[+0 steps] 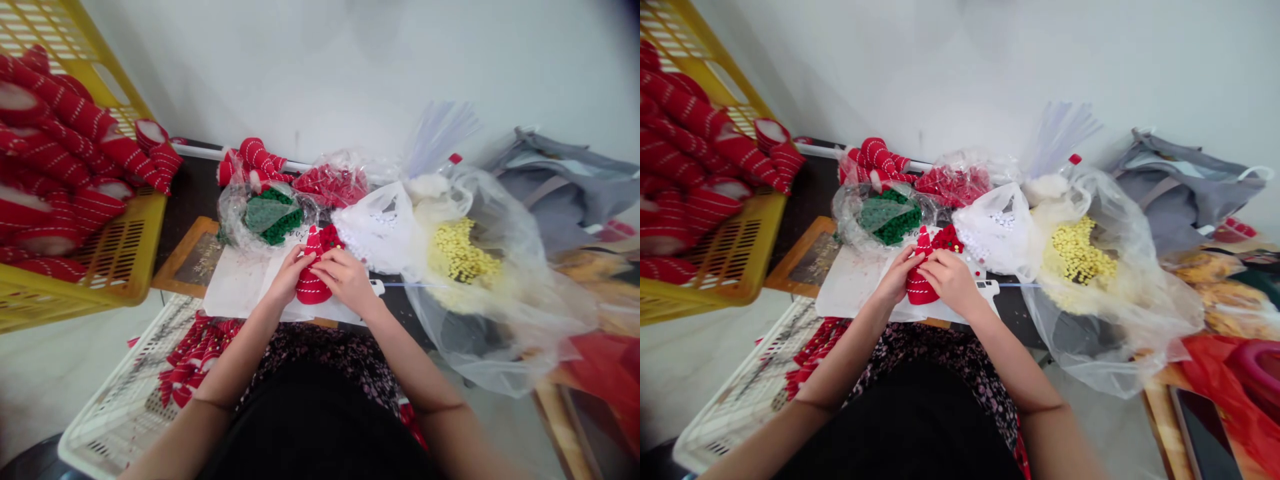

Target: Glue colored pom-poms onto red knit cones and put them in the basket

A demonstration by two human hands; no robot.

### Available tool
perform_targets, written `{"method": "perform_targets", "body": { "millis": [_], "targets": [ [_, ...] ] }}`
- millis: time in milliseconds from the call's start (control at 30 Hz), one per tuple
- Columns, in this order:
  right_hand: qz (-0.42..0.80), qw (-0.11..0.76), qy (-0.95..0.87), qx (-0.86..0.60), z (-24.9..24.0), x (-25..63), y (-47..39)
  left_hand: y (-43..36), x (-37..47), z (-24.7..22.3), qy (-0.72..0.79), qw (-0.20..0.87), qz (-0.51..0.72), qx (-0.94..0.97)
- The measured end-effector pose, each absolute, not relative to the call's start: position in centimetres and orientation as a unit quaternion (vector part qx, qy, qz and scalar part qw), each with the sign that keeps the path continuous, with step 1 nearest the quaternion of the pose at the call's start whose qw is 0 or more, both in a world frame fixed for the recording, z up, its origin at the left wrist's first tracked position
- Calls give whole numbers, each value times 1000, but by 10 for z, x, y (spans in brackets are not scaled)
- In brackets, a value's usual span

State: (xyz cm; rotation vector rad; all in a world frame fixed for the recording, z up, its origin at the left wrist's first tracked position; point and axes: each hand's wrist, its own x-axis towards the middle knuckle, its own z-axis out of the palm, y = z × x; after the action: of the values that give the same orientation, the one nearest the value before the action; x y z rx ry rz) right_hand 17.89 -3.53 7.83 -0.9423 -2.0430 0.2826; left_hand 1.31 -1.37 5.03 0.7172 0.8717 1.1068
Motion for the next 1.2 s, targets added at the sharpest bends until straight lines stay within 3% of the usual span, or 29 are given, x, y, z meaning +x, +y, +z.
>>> {"method": "perform_targets", "body": {
  "millis": [133,267,333,600,933,1200],
  "targets": [
    [129,438,-743,-489,81,204,-11,-14,8,48,403,714,491,294],
    [110,190,-755,-618,77,222,32,-12,2,46,405,720,500,261],
    [112,116,-773,-614,71,219,48,-11,-1,44,406,719,504,252],
    [98,28,-796,-597,56,199,60,-9,-13,45,409,711,525,228],
    [121,28,-794,-594,49,211,56,-10,-15,48,395,722,526,215],
    [190,189,-757,-596,62,225,44,-10,-16,46,387,726,525,217]
  ]
}}
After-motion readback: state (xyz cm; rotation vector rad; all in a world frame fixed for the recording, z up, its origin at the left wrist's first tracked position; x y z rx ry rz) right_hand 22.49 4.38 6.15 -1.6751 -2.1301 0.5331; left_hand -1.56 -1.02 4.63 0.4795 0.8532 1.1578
